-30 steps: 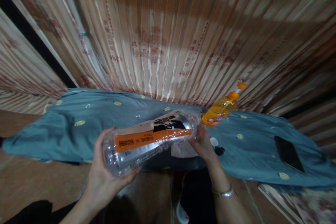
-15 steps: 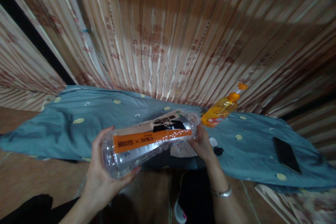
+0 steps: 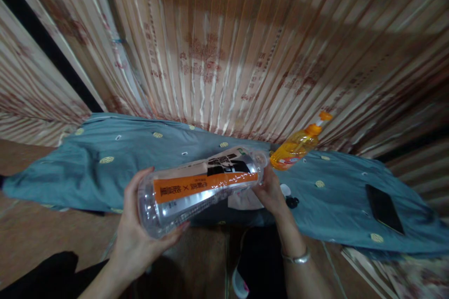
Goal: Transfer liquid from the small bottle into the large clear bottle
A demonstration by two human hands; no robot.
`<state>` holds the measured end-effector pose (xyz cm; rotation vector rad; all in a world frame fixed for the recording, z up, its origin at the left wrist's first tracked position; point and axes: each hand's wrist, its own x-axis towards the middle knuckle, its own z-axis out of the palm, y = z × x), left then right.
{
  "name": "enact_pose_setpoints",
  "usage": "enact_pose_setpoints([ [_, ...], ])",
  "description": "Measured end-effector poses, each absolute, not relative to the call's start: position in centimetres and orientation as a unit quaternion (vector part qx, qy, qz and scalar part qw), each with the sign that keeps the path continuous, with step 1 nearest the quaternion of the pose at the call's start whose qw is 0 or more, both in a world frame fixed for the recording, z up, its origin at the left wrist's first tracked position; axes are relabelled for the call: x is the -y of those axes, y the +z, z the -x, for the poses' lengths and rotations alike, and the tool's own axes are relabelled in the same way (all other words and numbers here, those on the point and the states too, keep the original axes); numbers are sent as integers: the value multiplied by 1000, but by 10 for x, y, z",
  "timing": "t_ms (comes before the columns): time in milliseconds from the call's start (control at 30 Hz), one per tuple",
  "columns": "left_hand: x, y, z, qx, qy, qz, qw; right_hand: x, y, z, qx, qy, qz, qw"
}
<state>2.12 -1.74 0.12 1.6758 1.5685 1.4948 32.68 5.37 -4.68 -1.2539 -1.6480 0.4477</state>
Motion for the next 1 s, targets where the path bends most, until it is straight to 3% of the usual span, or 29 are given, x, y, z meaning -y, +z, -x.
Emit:
enact_pose_setpoints([
  [1000, 12, -2, -6, -520, 483, -689, 151, -55, -54, -331, 682, 170, 503, 503],
])
